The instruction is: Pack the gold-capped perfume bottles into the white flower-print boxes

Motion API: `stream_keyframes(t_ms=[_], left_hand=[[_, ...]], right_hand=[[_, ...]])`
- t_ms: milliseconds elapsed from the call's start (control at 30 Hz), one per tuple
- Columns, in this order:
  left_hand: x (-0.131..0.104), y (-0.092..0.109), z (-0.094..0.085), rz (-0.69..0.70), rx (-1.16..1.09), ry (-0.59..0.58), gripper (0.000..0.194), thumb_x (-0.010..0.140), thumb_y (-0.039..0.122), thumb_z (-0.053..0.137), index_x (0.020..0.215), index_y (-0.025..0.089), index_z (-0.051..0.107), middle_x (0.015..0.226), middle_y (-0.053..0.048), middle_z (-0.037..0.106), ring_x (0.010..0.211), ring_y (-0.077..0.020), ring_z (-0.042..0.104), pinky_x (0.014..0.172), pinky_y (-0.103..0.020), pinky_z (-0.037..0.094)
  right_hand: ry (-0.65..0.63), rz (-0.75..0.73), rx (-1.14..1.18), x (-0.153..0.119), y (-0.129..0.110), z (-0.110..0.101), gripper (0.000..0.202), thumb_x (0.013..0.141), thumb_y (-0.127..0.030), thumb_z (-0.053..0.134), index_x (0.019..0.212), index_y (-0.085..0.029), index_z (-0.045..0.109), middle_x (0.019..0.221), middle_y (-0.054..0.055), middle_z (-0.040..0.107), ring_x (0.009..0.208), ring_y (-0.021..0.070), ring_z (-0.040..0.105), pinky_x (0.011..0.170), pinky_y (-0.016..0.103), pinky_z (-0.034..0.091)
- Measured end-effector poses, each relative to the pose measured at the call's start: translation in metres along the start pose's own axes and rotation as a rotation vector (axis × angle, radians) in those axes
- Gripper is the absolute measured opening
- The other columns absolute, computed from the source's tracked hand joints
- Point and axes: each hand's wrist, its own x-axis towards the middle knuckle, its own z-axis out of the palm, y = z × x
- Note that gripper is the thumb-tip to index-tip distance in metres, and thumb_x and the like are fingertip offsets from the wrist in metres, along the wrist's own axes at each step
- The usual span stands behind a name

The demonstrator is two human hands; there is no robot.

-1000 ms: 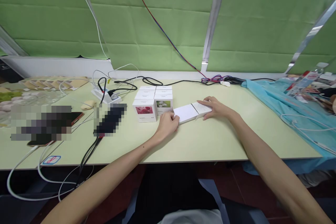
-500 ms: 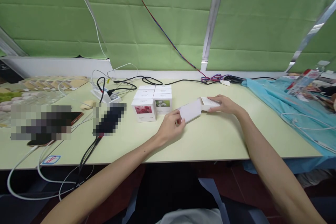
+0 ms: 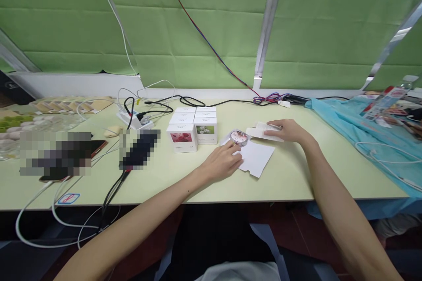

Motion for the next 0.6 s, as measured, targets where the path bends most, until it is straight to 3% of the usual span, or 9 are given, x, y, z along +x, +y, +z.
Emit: stream_keyframes(t_ms=[167,333,433,500,600], left_hand=[[0.006,-0.007,0.005,-0.032,-0.050,-0.019,0.030,0.103,0.033,0.047,0.095,0.018,0.070,0.109,-0.010,0.067,0.106,-0.0255,0.055,0.089,-0.039,0.050],[0.007,-0.005,0.002,-0.107,-0.045,-0.040,0.027,0.100,0.038,0.053,0.097,0.018,0.070,0.113,-0.011,0.066,0.109,-0.0282,0.055,0.090,-0.042,0.049],[0.011,-0.002,0.001,-0.144,-0.044,-0.049,0.027,0.098,0.041,0.057,0.098,0.017,0.069,0.110,-0.012,0.066,0.111,-0.0304,0.057,0.092,-0.044,0.049],[0.018,-0.001,0.001,-0.181,-0.059,-0.033,0.028,0.098,0.043,0.058,0.102,0.017,0.067,0.105,-0.013,0.067,0.109,-0.0308,0.059,0.091,-0.045,0.049],[0.031,0.001,0.000,-0.302,-0.122,0.092,0.026,0.100,0.042,0.054,0.107,0.018,0.061,0.102,-0.010,0.068,0.097,-0.0264,0.062,0.083,-0.041,0.051]], right_hand=[[-0.053,-0.005,-0.179,-0.005,-0.002,-0.004,0.097,0.062,-0.072,0.077,0.145,-0.027,0.058,0.135,0.013,0.067,0.124,0.0393,0.060,0.094,0.046,0.052],[-0.031,0.112,-0.164,-0.014,-0.006,-0.026,0.089,0.064,-0.074,0.075,0.138,-0.028,0.064,0.128,0.013,0.070,0.116,0.0395,0.063,0.091,0.047,0.053],[0.065,0.173,0.109,-0.020,-0.024,-0.039,0.088,0.071,-0.077,0.070,0.141,-0.026,0.060,0.115,0.014,0.073,0.106,0.0349,0.068,0.090,0.045,0.054],[0.091,0.086,0.472,-0.022,-0.043,-0.039,0.076,0.079,-0.077,0.062,0.137,-0.028,0.061,0.122,0.012,0.072,0.107,0.0313,0.068,0.085,0.040,0.057],[-0.101,-0.009,1.039,-0.019,-0.072,-0.023,0.067,0.084,-0.079,0.054,0.123,-0.027,0.068,0.119,0.010,0.073,0.102,0.0283,0.070,0.077,0.037,0.060]])
